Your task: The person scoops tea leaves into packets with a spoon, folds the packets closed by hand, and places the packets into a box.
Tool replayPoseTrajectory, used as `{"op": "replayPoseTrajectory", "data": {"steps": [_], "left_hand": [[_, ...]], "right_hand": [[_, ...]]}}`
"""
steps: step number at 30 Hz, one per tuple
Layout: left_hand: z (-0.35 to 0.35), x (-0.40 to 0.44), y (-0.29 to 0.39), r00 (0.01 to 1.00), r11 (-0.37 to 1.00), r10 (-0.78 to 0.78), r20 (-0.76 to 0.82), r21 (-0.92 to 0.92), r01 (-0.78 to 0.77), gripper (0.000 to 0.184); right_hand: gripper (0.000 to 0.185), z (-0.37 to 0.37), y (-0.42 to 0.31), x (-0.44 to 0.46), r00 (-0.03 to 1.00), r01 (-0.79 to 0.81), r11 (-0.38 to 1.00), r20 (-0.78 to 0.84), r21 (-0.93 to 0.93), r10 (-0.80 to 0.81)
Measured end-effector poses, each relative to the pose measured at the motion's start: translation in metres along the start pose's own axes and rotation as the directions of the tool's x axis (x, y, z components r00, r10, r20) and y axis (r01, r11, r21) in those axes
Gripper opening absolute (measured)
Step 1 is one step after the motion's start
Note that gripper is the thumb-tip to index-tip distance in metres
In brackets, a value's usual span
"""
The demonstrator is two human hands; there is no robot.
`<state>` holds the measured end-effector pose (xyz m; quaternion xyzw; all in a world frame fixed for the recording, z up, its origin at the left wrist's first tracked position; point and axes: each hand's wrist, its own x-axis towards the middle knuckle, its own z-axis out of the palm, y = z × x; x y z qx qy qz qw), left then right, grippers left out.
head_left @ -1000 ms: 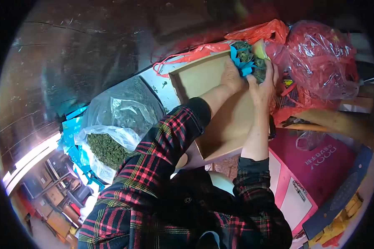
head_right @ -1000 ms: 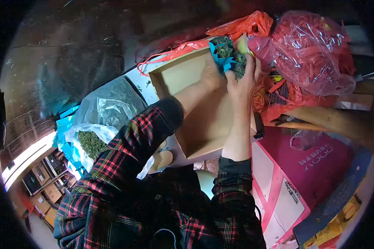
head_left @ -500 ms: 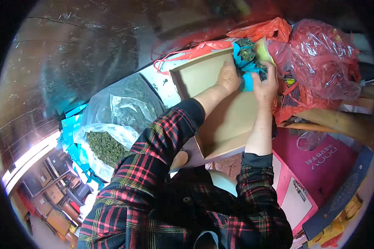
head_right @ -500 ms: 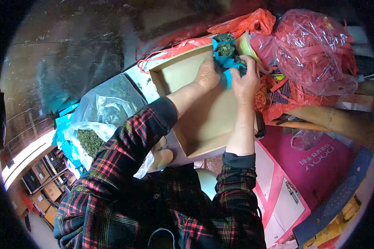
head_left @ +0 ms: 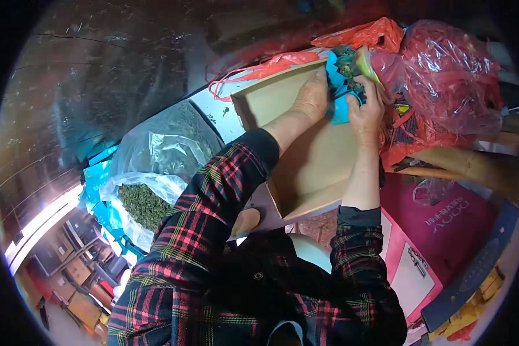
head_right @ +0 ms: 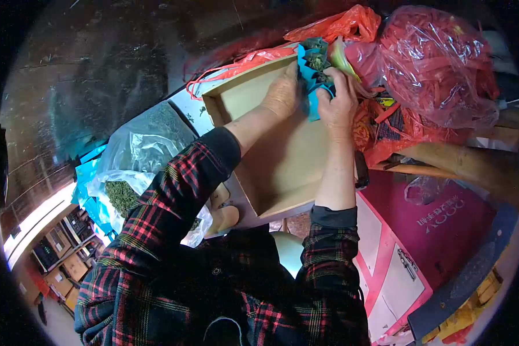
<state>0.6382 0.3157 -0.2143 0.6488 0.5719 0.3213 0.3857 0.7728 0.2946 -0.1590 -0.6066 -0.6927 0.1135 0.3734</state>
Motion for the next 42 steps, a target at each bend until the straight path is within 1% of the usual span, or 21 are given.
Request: {"op": "replayPoseTrajectory", "data": {"steps": [1, 2, 4, 6, 9, 10, 12, 13, 16, 18, 20, 22, 24, 26, 29, 32, 33, 36, 38, 41, 42], "left_hand": [[-0.002, 0.002, -0.001, 0.998, 0.999, -0.033, 0.048, 0.027, 0.031, 0.034], [-0.004, 0.003, -0.002, 0.998, 0.999, -0.035, 0.05, 0.028, 0.033, 0.034], [-0.003, 0.005, -0.007, 1.0, 0.999, -0.001, 0.017, 0.036, 0.0, 0.029], [-0.002, 0.006, -0.008, 1.0, 0.999, 0.016, 0.001, 0.038, -0.016, 0.027], [-0.001, 0.007, -0.006, 0.998, 0.998, -0.058, 0.023, 0.018, 0.057, 0.026], [-0.002, 0.007, -0.006, 0.998, 0.998, -0.059, 0.022, 0.018, 0.059, 0.026], [-0.003, 0.006, -0.005, 1.0, 1.0, 0.006, -0.023, 0.023, -0.006, 0.026], [-0.003, 0.005, -0.005, 0.998, 0.999, 0.037, -0.042, 0.027, -0.036, 0.026], [-0.008, 0.004, -0.007, 0.995, 0.998, 0.069, -0.068, 0.019, -0.068, 0.027], [-0.009, 0.004, -0.005, 0.993, 0.996, 0.088, -0.082, 0.015, -0.087, 0.027], [-0.009, 0.001, -0.003, 0.996, 0.998, 0.046, -0.074, -0.031, -0.048, 0.029], [-0.007, -0.001, -0.003, 0.998, 0.998, 0.025, -0.062, -0.054, -0.029, 0.03], [-0.006, -0.002, -0.004, 0.996, 0.992, 0.049, -0.074, -0.112, -0.057, 0.029], [-0.007, -0.003, -0.006, 0.995, 0.988, 0.058, -0.078, -0.14, -0.068, 0.029], [-0.009, 0.0, -0.006, 0.999, 0.989, 0.036, -0.025, -0.14, -0.039, 0.033], [-0.004, 0.006, -0.012, 1.0, 0.996, 0.027, -0.011, -0.086, -0.028, 0.035], [-0.006, 0.006, -0.011, 1.0, 0.998, 0.022, -0.004, -0.058, -0.022, 0.035], [-0.01, 0.009, -0.008, 1.0, 1.0, 0.028, 0.009, -0.013, -0.028, 0.035], [-0.013, 0.008, -0.006, 0.999, 0.999, 0.034, 0.019, 0.008, -0.034, 0.036], [-0.015, -0.003, -0.01, 0.999, 0.996, 0.043, -0.019, -0.071, -0.045, 0.032], [-0.013, -0.009, -0.013, 0.999, 0.996, 0.044, -0.018, -0.071, -0.046, 0.032]], "right_hand": [[0.038, 0.001, 0.0, 0.004, 1.0, -0.001, 1.0, 0.0, 0.001, 0.001], [0.037, 0.002, 0.0, 0.007, 0.999, 0.037, 0.999, -0.006, 0.008, -0.037], [0.036, 0.004, 0.0, 0.013, 0.993, 0.112, 0.994, -0.021, 0.016, -0.112], [0.035, 0.005, 0.002, 0.016, 0.991, 0.136, 0.991, -0.012, 0.004, -0.136], [0.034, 0.005, 0.006, 0.019, 0.982, 0.189, 0.982, 0.011, -0.017, -0.189], [0.034, 0.005, 0.008, 0.02, 0.973, 0.228, 0.973, 0.032, -0.027, -0.227], [0.035, 0.005, 0.011, 0.021, 0.951, 0.304, 0.952, 0.074, -0.046, -0.3], [0.035, 0.005, 0.012, 0.022, 0.952, 0.301, 0.953, 0.076, -0.044, -0.297], [0.041, 0.0, 0.016, 0.027, 0.922, 0.362, 0.931, 0.168, -0.049, -0.35], [0.043, -0.004, 0.016, 0.025, 0.938, 0.328, 0.943, 0.138, -0.054, -0.319], [0.048, -0.008, 0.015, 0.021, 0.963, 0.264, 0.963, 0.078, -0.054, -0.259], [0.05, -0.011, 0.01, 0.015, 0.971, 0.235, 0.969, 0.074, -0.074, -0.229], [0.053, -0.012, 0.006, 0.01, 0.982, 0.181, 0.977, 0.066, -0.11, -0.175], [0.054, -0.011, 0.007, 0.008, 0.982, 0.185, 0.978, 0.042, -0.093, -0.182], [0.056, -0.012, 0.012, 0.003, 0.98, 0.197, 0.978, -0.009, -0.067, -0.198], [0.055, -0.011, 0.017, -0.005, 0.98, 0.178, 0.984, 0.09, -0.021, -0.176], [0.055, -0.01, 0.016, -0.006, 0.98, 0.178, 0.984, 0.09, -0.021, -0.175], [0.052, -0.008, 0.013, -0.009, 0.988, 0.137, 0.982, 0.095, -0.132, -0.125], [0.052, -0.008, 0.013, -0.01, 0.987, 0.146, 0.98, 0.082, -0.137, -0.135], [0.051, -0.008, 0.014, -0.009, 0.986, 0.164, 0.976, 0.055, -0.146, -0.157], [0.05, -0.007, 0.015, -0.009, 0.986, 0.166, 0.977, 0.035, -0.134, -0.163]]}}
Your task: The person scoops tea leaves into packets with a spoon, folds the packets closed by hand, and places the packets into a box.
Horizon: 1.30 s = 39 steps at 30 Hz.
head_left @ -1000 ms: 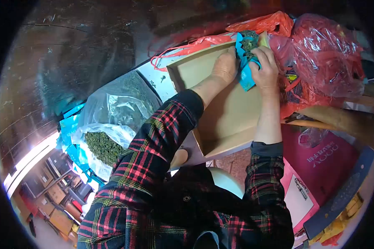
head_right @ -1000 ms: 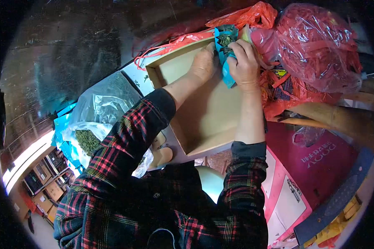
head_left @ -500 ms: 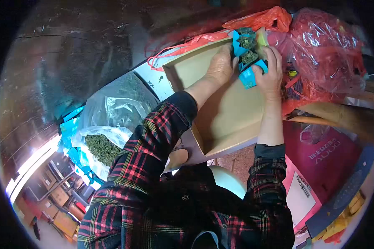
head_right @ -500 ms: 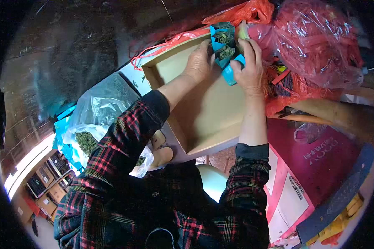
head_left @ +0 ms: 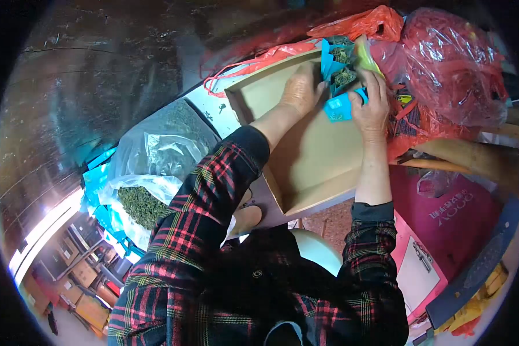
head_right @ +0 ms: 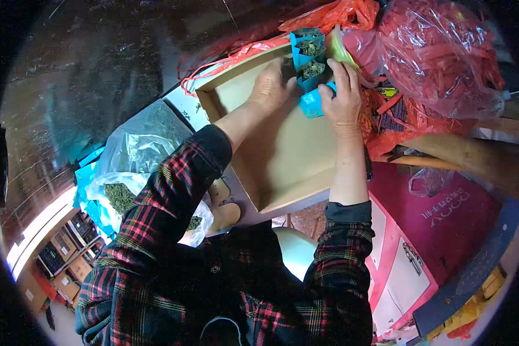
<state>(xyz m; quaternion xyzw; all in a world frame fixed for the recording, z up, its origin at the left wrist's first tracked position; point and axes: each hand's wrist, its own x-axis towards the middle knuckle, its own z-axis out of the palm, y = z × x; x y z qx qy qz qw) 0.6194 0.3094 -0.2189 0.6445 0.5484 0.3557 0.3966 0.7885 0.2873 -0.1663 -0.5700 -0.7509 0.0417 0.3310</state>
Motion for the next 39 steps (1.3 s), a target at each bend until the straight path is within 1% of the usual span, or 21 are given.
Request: {"op": "replayPoseTrajectory", "data": {"steps": [2, 6, 8, 11, 12, 15, 16, 18, 19, 20, 22, 23, 24, 26, 27, 28, 30, 31, 35, 38, 39], "left_hand": [[0.006, -0.015, -0.01, 1.0, 1.0, -0.01, 0.001, 0.012, 0.01, 0.032], [0.008, -0.035, -0.005, 0.998, 0.999, -0.045, 0.04, -0.014, 0.045, 0.037], [0.008, -0.045, 0.001, 0.996, 0.998, -0.057, 0.062, -0.031, 0.059, 0.039], [0.007, -0.059, 0.01, 0.985, 0.999, 0.043, 0.165, -0.022, -0.04, 0.045], [0.006, -0.062, 0.01, 0.986, 0.999, 0.041, 0.163, -0.021, -0.038, 0.045], [0.005, -0.066, 0.013, 0.963, 0.979, 0.182, 0.197, -0.133, -0.157, 0.044], [0.004, -0.066, 0.012, 0.964, 0.978, 0.181, 0.196, -0.136, -0.156, 0.044], [-0.005, -0.063, 0.009, 0.922, 0.975, 0.208, 0.328, -0.15, -0.166, 0.04], [-0.01, -0.062, 0.008, 0.894, 0.973, 0.22, 0.391, -0.156, -0.172, 0.038], [-0.016, -0.064, 0.008, 0.895, 0.973, 0.221, 0.388, -0.156, -0.173, 0.038], [-0.028, -0.067, 0.009, 0.854, 0.985, 0.136, 0.503, -0.16, -0.063, 0.034], [-0.033, -0.068, 0.009, 0.825, 0.988, 0.092, 0.557, -0.155, -0.006, 0.032], [-0.035, -0.072, 0.006, 0.826, 0.988, 0.089, 0.556, -0.155, -0.003, 0.032], [-0.037, -0.077, -0.002, 0.869, 0.989, 0.143, 0.474, -0.098, -0.109, 0.029], [-0.041, -0.077, 0.001, 0.885, 0.985, 0.174, 0.431, -0.067, -0.161, 0.028], [-0.045, -0.078, 0.003, 0.885, 0.984, 0.175, 0.431, -0.068, -0.162, 0.028], [-0.058, -0.077, 0.012, 0.901, 0.982, 0.163, 0.402, 0.019, -0.186, 0.027], [-0.062, -0.078, 0.015, 0.909, 0.979, 0.156, 0.387, 0.063, -0.195, 0.026], [-0.066, -0.079, 0.01, 0.908, 0.972, 0.168, 0.384, 0.089, -0.217, 0.025], [-0.064, -0.077, 0.012, 0.9, 0.972, 0.171, 0.401, 0.079, -0.22, 0.025], [-0.063, -0.075, 0.012, 0.896, 0.972, 0.173, 0.41, 0.074, -0.221, 0.025]], "right_hand": [[0.05, 0.001, 0.001, -0.001, 0.999, 0.006, 1.0, -0.042, 0.024, -0.005], [0.049, -0.001, -0.005, -0.006, 0.997, -0.063, 0.998, -0.045, 0.03, 0.065], [0.049, 0.0, -0.004, -0.009, 0.998, -0.049, 0.998, -0.037, 0.028, 0.051], [0.049, 0.004, -0.005, -0.017, 1.0, -0.024, 0.999, -0.012, 0.032, 0.024], [0.048, 0.005, -0.007, -0.019, 1.0, -0.011, 0.999, -0.02, 0.039, 0.011], [0.046, 0.002, -0.019, -0.025, 0.999, 0.013, 0.999, -0.041, 0.044, -0.011], [0.045, 0.001, -0.028, -0.029, 1.0, 0.016, 0.998, -0.006, 0.067, -0.016], [0.042, -0.003, -0.043, -0.033, 0.998, 0.025, 0.993, 0.058, 0.113, -0.032], [0.042, -0.007, -0.048, -0.033, 0.998, 0.029, 0.993, 0.058, 0.113, -0.035], [0.04, -0.013, -0.053, -0.03, 0.994, -0.035, 0.979, 0.106, 0.203, 0.013], [0.037, -0.022, -0.06, -0.021, 0.973, -0.168, 0.915, 0.209, 0.368, 0.095], [0.037, -0.024, -0.059, -0.015, 0.974, -0.165, 0.914, 0.207, 0.369, 0.092], [0.033, -0.026, -0.056, -0.007, 0.976, -0.191, 0.928, 0.166, 0.32, 0.144], [0.027, -0.025, -0.045, 0.007, 0.969, -0.247, 0.944, 0.066, 0.219, 0.239], [0.027, -0.022, -0.04, 0.01, 0.969, -0.246, 0.944, 0.064, 0.218, 0.238], [0.023, -0.018, -0.034, 0.013, 0.984, -0.164, 0.982, 0.091, 0.097, 0.155], [0.016, -0.01, -0.026, 0.013, 0.985, 0.025, 0.99, 0.174, -0.135, -0.001], [0.016, -0.008, -0.025, 0.01, 0.984, 0.026, 0.991, 0.176, -0.134, -0.002], [0.008, -0.002, -0.023, 0.006, 0.991, -0.042, 0.99, 0.117, -0.138, 0.058], [0.007, -0.001, -0.024, 0.002, 0.982, -0.182, 0.98, -0.065, -0.077, 0.177], [0.007, 0.002, -0.023, 0.001, 0.982, -0.18, 0.981, -0.065, -0.077, 0.175]]}}
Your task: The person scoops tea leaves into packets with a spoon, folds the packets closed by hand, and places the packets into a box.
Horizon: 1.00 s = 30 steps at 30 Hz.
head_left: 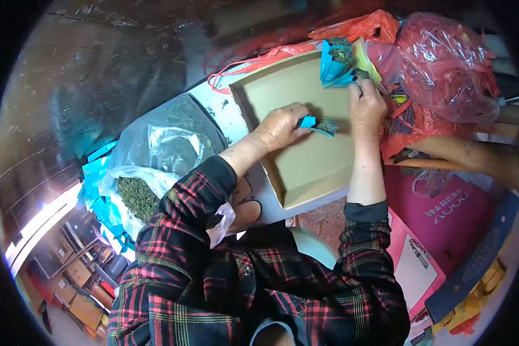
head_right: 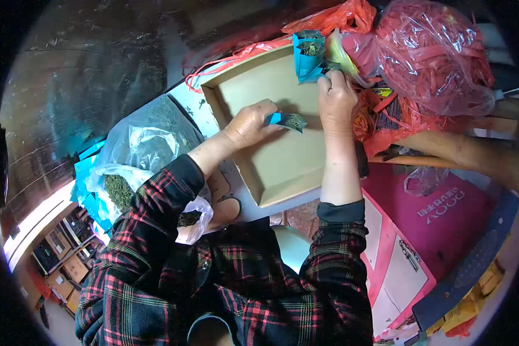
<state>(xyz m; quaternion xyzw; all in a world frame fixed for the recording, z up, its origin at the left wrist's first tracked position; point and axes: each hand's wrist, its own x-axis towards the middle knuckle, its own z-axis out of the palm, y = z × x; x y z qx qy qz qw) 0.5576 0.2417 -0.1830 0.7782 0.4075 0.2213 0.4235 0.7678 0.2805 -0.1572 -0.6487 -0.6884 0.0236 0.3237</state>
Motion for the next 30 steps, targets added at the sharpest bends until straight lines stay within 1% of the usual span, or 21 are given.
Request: {"op": "replayPoseTrajectory", "data": {"steps": [3, 4, 7, 8, 11, 17, 20, 23, 25, 28, 30], "left_hand": [[0.005, 0.008, -0.001, 1.0, 0.999, -0.003, 0.001, 0.033, 0.003, 0.024], [0.007, 0.01, -0.002, 1.0, 0.999, -0.005, 0.005, 0.048, 0.005, 0.024], [0.009, 0.015, -0.003, 1.0, 0.999, 0.015, -0.003, 0.041, -0.014, 0.024], [0.01, 0.015, -0.003, 1.0, 0.999, 0.025, -0.007, 0.037, -0.024, 0.025], [0.011, 0.017, -0.001, 1.0, 0.999, 0.012, -0.004, 0.034, -0.012, 0.026], [0.016, 0.021, -0.004, 1.0, 1.0, 0.004, 0.012, 0.03, -0.004, 0.026], [0.019, 0.023, -0.008, 0.999, 1.0, 0.006, -0.035, -0.004, -0.007, 0.026], [0.018, 0.025, -0.004, 0.999, 1.0, 0.001, -0.036, 0.002, -0.001, 0.026], [0.019, 0.026, -0.004, 0.999, 1.0, 0.0, -0.035, 0.006, 0.0, 0.026], [0.021, 0.026, -0.004, 0.996, 0.995, 0.025, -0.08, -0.092, -0.032, 0.026], [0.022, 0.029, -0.002, 0.996, 0.997, 0.009, -0.09, -0.08, -0.016, 0.025]], "right_hand": [[0.008, 0.012, 0.002, -0.001, 0.992, -0.03, 0.999, -0.12, -0.039, 0.025], [0.008, 0.013, 0.003, -0.001, 0.993, -0.031, 0.999, -0.118, -0.04, 0.026], [0.007, 0.014, 0.002, 0.003, 0.992, 0.071, 0.996, -0.1, -0.063, -0.077], [0.007, 0.014, 0.003, 0.004, 0.992, 0.069, 0.996, -0.099, -0.063, -0.075], [0.01, 0.012, 0.005, 0.01, 0.991, 0.136, 0.975, 0.024, -0.173, -0.134], [0.018, 0.003, 0.001, 0.01, 0.997, 0.081, 0.98, 0.024, -0.184, -0.078], [0.022, 0.004, 0.003, 0.007, 0.998, 0.063, 0.983, 0.019, -0.171, -0.061], [0.026, 0.001, 0.002, 0.004, 0.999, 0.017, 0.996, 0.036, -0.088, -0.014], [0.026, -0.005, 0.0, 0.005, 1.0, 0.014, 0.998, 0.017, -0.064, -0.013], [0.026, -0.015, 0.001, 0.002, 1.0, 0.011, 1.0, -0.017, -0.021, -0.012], [0.028, -0.023, 0.011, -0.01, 0.981, -0.176, 0.958, -0.042, 0.227, 0.19]]}}
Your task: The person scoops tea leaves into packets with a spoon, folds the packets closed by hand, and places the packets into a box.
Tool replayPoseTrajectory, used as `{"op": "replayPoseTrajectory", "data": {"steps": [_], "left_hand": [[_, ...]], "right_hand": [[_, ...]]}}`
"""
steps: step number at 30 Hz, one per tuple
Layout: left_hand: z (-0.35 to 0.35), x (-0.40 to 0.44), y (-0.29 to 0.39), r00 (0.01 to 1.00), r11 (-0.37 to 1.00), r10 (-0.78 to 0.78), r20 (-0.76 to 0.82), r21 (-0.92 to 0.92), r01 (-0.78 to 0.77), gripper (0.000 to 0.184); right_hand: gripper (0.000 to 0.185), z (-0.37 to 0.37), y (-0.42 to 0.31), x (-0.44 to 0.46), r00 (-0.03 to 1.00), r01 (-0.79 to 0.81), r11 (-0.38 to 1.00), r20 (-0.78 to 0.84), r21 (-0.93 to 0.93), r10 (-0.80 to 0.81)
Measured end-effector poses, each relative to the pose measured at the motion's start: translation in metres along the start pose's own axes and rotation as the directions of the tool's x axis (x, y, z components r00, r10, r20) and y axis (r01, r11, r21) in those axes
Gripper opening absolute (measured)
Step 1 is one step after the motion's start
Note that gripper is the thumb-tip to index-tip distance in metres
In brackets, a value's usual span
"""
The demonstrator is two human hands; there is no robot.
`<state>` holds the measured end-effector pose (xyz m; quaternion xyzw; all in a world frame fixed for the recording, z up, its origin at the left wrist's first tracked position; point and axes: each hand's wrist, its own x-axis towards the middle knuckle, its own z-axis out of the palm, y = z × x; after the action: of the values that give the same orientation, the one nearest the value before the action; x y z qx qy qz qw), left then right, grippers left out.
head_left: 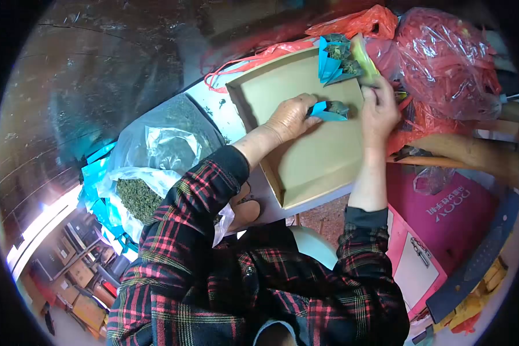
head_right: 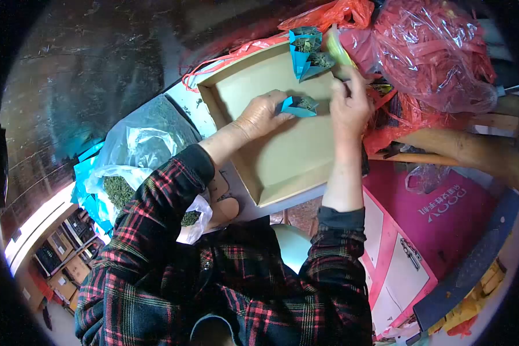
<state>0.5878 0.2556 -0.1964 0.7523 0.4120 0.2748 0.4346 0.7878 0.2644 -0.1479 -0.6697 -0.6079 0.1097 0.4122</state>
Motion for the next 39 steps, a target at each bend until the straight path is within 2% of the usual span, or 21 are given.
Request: {"op": "replayPoseTrajectory", "data": {"steps": [1, 2, 4, 8, 11, 12, 15, 18, 19, 22, 24, 28, 32, 33, 35, 36, 39], "left_hand": [[0.001, 0.002, 0.002, 1.0, 1.0, -0.016, -0.011, 0.014, 0.016, 0.025], [0.002, 0.004, 0.003, 0.999, 0.999, -0.03, -0.023, 0.028, 0.031, 0.024], [0.008, 0.01, 0.007, 0.998, 0.999, -0.031, -0.062, 0.024, 0.033, 0.024], [0.027, 0.029, 0.012, 0.986, 0.998, -0.051, -0.158, 0.017, 0.055, 0.025], [0.034, 0.042, 0.01, 0.977, 0.996, -0.085, -0.198, 0.024, 0.092, 0.028], [0.034, 0.046, 0.01, 0.971, 0.996, -0.083, -0.224, 0.025, 0.091, 0.028], [0.037, 0.051, 0.009, 0.96, 0.996, -0.079, -0.267, 0.025, 0.089, 0.029], [0.036, 0.052, 0.008, 0.947, 0.974, -0.209, -0.243, 0.037, 0.224, 0.026], [0.035, 0.052, 0.007, 0.948, 0.974, -0.209, -0.241, 0.037, 0.224, 0.026], [0.032, 0.052, 0.004, 0.94, 0.92, -0.322, -0.115, 0.195, 0.339, 0.027], [0.03, 0.052, -0.001, 0.949, 0.92, -0.301, -0.092, 0.234, 0.314, 0.027], [0.029, 0.049, -0.005, 0.961, 0.909, -0.275, -0.025, 0.318, 0.269, 0.029], [0.034, 0.048, -0.01, 0.963, 0.899, -0.27, -0.017, 0.352, 0.259, 0.025], [0.039, 0.048, -0.014, 0.97, 0.9, -0.243, -0.023, 0.367, 0.235, 0.024], [0.04, 0.048, -0.014, 0.976, 0.9, -0.214, -0.03, 0.382, 0.209, 0.022], [0.037, 0.049, -0.011, 0.975, 0.902, -0.22, -0.02, 0.376, 0.212, 0.021], [0.03, 0.049, -0.004, 0.972, 0.906, -0.236, -0.001, 0.362, 0.22, 0.02]], "right_hand": [[0.029, -0.004, 0.004, -0.006, 0.995, -0.098, 0.988, -0.016, 0.122, 0.101], [0.029, -0.008, 0.008, -0.016, 0.995, -0.097, 0.988, -0.016, 0.12, 0.1], [0.031, -0.009, 0.021, -0.04, 0.986, -0.155, 0.927, -0.003, 0.342, 0.166], [0.034, 0.019, 0.053, -0.082, 0.966, -0.224, 0.876, -0.025, 0.428, 0.259], [0.036, 0.036, 0.063, -0.085, 0.957, -0.287, 0.912, 0.137, 0.294, 0.257], [0.036, 0.04, 0.06, -0.082, 0.957, -0.288, 0.911, 0.135, 0.295, 0.259], [0.036, 0.046, 0.042, -0.072, 0.953, -0.289, 0.956, 0.108, 0.042, 0.284], [0.037, 0.054, 0.038, -0.062, 0.963, -0.25, 0.968, 0.094, -0.021, 0.251], [0.038, 0.056, 0.037, -0.06, 0.968, -0.228, 0.972, 0.089, -0.054, 0.233], [0.041, 0.058, 0.037, -0.055, 0.97, -0.218, 0.972, 0.089, -0.089, 0.225], [0.043, 0.059, 0.037, -0.053, 0.972, -0.208, 0.973, 0.091, -0.105, 0.217], [0.051, 0.054, 0.029, -0.049, 0.959, -0.273, 0.962, 0.084, 0.002, 0.271], [0.054, 0.05, 0.009, -0.043, 0.948, -0.318, 0.947, -0.033, -0.048, 0.316], [0.054, 0.052, 0.019, -0.041, 0.939, -0.343, 0.922, 0.044, 0.18, 0.341], [0.053, 0.052, 0.037, -0.036, 0.921, -0.386, 0.712, 0.203, 0.586, 0.332], [0.053, 0.049, 0.038, -0.033, 0.921, -0.385, 0.712, 0.203, 0.586, 0.331], [0.049, 0.042, 0.04, -0.026, 0.826, -0.559, 0.663, 0.403, 0.499, 0.393]]}}
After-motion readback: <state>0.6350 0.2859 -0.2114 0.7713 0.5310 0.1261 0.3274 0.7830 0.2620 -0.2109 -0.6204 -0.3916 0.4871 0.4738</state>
